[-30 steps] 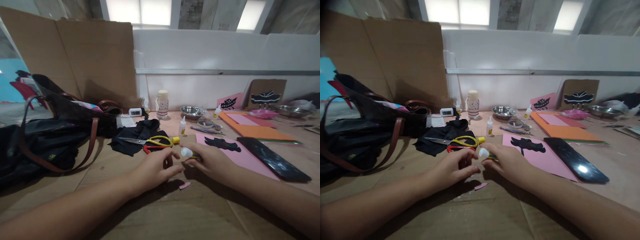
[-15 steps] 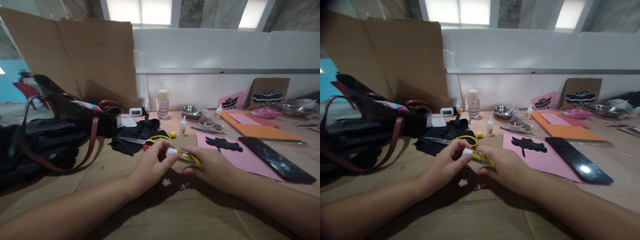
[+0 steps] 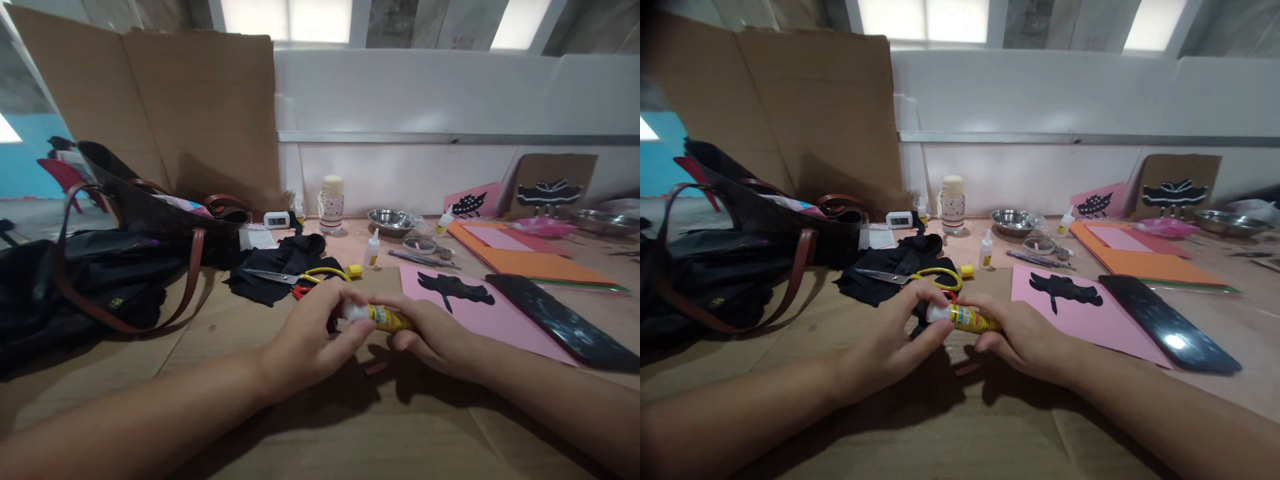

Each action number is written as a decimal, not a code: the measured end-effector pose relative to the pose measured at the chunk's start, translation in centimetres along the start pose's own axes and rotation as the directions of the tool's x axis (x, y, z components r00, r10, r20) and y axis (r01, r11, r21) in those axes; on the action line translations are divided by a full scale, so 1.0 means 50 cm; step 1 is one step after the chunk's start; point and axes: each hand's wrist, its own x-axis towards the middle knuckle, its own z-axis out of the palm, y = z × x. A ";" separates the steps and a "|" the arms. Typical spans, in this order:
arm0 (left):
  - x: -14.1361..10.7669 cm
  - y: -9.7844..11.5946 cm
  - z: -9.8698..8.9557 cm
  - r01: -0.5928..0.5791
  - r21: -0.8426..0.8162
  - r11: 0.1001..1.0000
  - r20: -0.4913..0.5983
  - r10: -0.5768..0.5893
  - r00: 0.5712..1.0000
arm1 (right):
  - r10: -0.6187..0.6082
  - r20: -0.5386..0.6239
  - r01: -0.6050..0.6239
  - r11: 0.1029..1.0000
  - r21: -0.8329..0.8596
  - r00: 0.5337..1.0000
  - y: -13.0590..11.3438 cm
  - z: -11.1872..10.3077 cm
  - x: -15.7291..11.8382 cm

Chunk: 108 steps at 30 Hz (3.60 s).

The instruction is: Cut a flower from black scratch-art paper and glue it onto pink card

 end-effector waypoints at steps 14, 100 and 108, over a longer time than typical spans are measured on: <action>0.008 -0.015 0.001 0.085 -0.024 0.996 -0.004 -0.085 0.996 | 0.023 -0.019 -0.027 0.974 -0.226 1.000 -0.008 -0.015 0.003; 0.002 -0.002 0.004 0.048 0.041 0.998 0.036 -0.050 0.998 | 0.183 0.248 -0.148 0.977 -0.154 0.951 -0.028 -0.010 0.018; -0.006 -0.013 0.005 -0.045 0.094 0.995 0.076 0.038 0.996 | 0.176 0.128 -0.171 0.984 -0.053 0.976 -0.033 -0.007 0.020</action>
